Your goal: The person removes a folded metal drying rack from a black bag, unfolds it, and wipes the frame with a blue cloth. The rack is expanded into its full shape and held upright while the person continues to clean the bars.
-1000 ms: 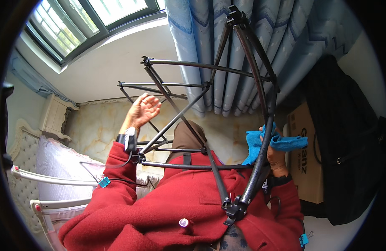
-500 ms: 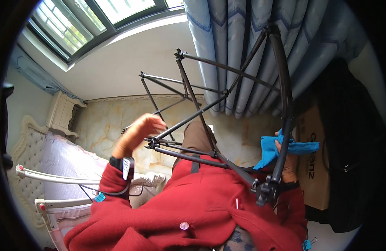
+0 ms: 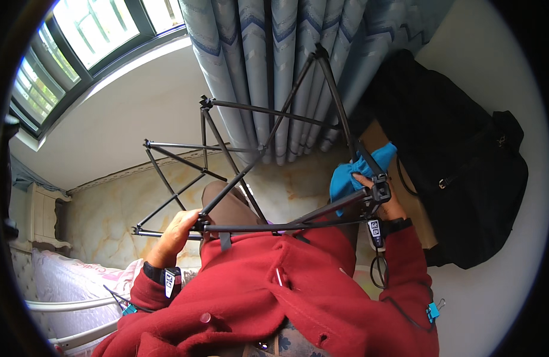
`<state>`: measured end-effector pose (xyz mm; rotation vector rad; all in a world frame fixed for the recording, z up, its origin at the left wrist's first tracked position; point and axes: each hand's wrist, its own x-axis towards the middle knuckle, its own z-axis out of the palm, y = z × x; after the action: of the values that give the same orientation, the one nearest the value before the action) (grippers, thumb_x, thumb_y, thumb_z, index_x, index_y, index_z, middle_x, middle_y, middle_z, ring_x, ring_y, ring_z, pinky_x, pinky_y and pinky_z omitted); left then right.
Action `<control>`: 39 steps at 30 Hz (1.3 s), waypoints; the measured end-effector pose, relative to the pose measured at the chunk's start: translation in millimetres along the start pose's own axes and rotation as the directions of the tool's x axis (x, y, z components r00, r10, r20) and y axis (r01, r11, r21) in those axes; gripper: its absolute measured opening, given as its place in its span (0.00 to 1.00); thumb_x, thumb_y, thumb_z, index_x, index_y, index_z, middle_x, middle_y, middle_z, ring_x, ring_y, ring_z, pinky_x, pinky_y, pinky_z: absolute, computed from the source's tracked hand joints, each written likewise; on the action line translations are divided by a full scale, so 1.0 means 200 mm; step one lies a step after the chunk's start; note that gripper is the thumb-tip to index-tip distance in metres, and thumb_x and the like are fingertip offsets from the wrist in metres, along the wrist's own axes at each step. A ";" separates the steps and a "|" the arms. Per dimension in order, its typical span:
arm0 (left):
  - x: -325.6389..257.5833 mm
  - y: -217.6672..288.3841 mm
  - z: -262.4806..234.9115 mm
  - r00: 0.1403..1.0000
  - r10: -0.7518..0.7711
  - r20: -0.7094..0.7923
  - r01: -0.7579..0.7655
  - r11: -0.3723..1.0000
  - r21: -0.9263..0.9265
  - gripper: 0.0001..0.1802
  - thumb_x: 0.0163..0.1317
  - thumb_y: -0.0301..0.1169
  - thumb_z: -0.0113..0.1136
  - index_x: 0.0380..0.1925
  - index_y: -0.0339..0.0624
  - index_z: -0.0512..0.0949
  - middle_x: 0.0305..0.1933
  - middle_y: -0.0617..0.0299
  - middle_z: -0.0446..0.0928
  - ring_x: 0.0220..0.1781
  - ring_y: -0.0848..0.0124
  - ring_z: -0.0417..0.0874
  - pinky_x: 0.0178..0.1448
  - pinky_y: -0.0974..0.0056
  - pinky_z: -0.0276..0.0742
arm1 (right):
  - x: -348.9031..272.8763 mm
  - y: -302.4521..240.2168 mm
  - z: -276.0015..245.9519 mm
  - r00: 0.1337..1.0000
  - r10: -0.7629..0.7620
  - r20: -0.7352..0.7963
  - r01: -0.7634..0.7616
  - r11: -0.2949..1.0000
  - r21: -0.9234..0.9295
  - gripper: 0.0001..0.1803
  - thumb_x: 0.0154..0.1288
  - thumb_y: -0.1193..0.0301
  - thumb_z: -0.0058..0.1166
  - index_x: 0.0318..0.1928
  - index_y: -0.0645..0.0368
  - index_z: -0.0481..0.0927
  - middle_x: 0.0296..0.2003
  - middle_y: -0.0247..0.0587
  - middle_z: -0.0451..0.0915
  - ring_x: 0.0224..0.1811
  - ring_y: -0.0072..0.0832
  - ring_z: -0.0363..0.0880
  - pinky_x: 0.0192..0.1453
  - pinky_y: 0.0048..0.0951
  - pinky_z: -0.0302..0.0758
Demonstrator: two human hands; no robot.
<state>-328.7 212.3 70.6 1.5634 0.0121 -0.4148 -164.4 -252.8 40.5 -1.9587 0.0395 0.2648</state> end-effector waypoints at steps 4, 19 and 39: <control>0.10 0.04 0.16 0.998 -0.011 0.066 -0.002 0.981 0.193 0.26 0.75 0.47 0.44 0.31 0.36 0.77 0.25 0.63 0.79 0.26 0.76 0.75 0.34 0.67 0.73 | -0.06 -0.02 -0.20 0.971 -0.170 -0.171 0.101 0.931 -0.350 0.19 0.64 0.62 0.62 0.51 0.61 0.81 0.38 0.40 0.82 0.41 0.27 0.81 0.48 0.30 0.77; 0.32 0.06 0.27 0.994 -0.099 -0.040 0.104 0.981 0.166 0.35 0.72 0.58 0.43 0.23 0.38 0.80 0.18 0.64 0.76 0.21 0.76 0.73 0.27 0.69 0.67 | -0.25 -0.34 -0.13 0.939 -0.258 -0.227 0.295 0.944 0.146 0.15 0.73 0.62 0.51 0.51 0.57 0.82 0.49 0.37 0.81 0.56 0.28 0.77 0.65 0.32 0.68; 0.02 -0.15 0.19 0.977 0.175 0.124 -0.215 0.804 0.555 0.28 0.59 0.49 0.69 0.35 0.33 0.73 0.25 0.49 0.75 0.28 0.66 0.76 0.36 0.58 0.74 | -0.82 0.04 0.00 0.790 -0.238 -0.566 0.453 0.847 0.276 0.16 0.72 0.64 0.52 0.50 0.62 0.81 0.39 0.36 0.80 0.44 0.22 0.76 0.57 0.25 0.68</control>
<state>-342.2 175.4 40.6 2.1155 -0.3546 -0.3193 -325.8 -271.5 66.9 -1.5313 0.0649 -0.4962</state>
